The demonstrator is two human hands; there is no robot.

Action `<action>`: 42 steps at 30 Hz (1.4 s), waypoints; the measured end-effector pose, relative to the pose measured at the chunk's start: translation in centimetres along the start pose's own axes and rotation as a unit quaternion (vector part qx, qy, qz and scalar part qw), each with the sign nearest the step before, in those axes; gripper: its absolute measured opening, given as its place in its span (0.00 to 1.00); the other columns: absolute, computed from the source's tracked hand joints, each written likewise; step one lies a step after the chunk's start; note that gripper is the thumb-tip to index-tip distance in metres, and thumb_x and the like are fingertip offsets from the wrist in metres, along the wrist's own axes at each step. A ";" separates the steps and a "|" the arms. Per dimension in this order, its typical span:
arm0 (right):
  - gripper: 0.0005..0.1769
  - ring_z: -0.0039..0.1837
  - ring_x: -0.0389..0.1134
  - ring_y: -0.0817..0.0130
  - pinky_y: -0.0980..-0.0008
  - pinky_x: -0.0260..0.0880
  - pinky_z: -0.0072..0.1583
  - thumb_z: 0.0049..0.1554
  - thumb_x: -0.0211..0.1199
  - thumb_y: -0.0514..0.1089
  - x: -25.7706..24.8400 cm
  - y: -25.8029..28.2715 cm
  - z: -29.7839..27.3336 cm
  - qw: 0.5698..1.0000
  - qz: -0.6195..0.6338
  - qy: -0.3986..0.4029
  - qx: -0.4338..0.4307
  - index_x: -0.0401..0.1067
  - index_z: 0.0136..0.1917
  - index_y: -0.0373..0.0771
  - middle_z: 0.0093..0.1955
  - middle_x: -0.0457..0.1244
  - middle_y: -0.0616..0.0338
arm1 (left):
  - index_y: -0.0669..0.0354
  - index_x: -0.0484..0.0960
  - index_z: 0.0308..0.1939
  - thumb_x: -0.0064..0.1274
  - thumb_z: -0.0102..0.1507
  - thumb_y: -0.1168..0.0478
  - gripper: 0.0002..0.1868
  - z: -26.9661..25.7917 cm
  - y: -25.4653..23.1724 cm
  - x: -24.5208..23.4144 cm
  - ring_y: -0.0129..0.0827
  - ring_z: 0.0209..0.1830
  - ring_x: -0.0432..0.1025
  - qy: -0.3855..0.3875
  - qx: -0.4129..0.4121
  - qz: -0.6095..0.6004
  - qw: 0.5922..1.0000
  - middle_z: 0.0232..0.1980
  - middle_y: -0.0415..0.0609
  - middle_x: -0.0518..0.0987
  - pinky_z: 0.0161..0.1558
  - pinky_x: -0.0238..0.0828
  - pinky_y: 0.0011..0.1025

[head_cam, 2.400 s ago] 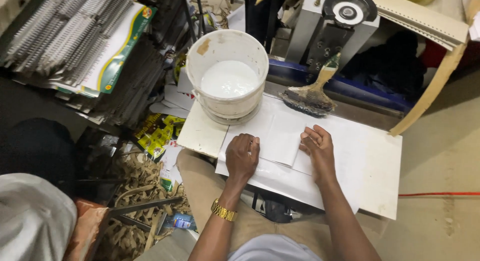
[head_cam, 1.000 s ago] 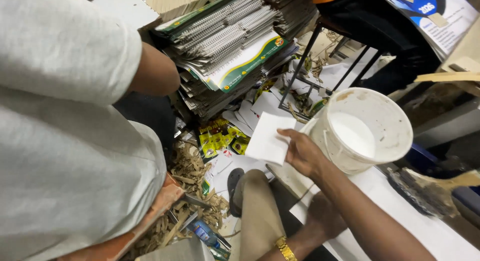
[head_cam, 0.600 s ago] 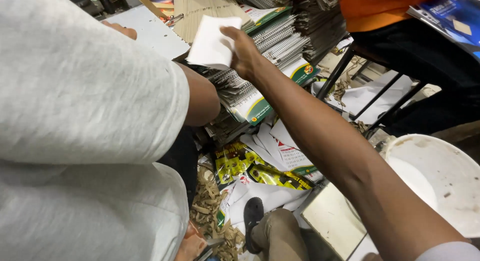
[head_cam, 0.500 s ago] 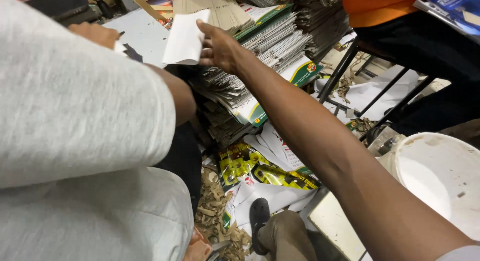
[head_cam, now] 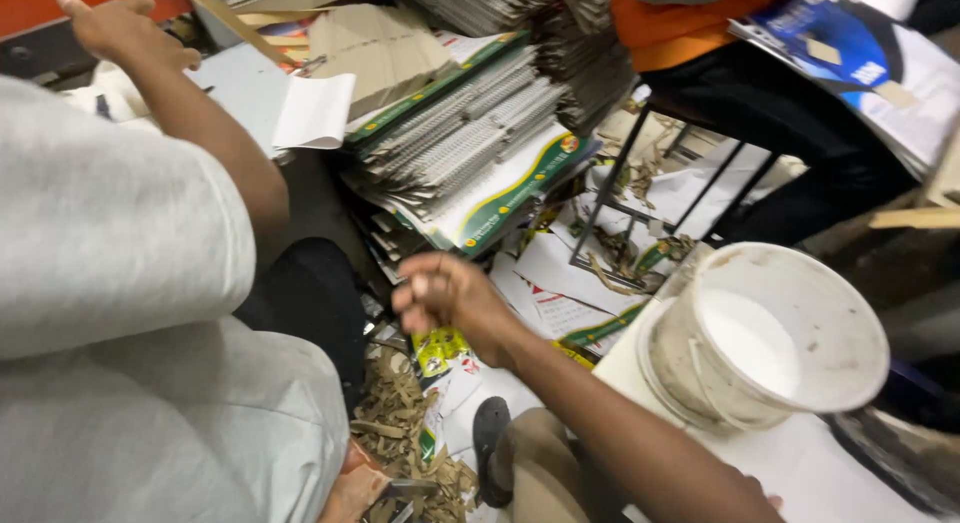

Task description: The person applies a white adhesive to a sheet of paper using a brush dipped in a bucket. They spread the adhesive evenly across the surface and then place the treated paper onto a stack of other papers.

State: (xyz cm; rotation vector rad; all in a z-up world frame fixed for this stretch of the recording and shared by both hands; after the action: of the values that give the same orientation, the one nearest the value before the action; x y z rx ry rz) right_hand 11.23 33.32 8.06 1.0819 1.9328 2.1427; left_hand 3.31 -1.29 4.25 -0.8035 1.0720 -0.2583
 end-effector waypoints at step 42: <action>0.20 0.54 0.73 0.59 0.68 0.82 0.51 0.63 0.59 0.48 -18.2 28.0 -39.9 0.786 -0.375 -0.452 -0.193 0.70 0.67 0.42 0.60 0.68 0.47 | 0.58 0.74 0.25 0.44 0.70 0.56 0.19 -1.0 5.4 2.6 0.34 0.22 0.63 0.064 0.226 -0.096 0.967 0.22 0.46 0.71 0.26 0.57 0.36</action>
State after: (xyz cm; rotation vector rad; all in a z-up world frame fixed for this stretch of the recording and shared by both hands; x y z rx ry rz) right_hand 15.14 -15.29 26.14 0.7977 1.0894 1.1381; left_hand 2.66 0.55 -1.49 -0.4806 1.0023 -0.7004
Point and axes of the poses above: each hand's wrist, its own z-axis towards the middle knuckle, its own x-axis out of the palm, y = z × x, the point moved 5 cm from there along z, towards the middle knuckle
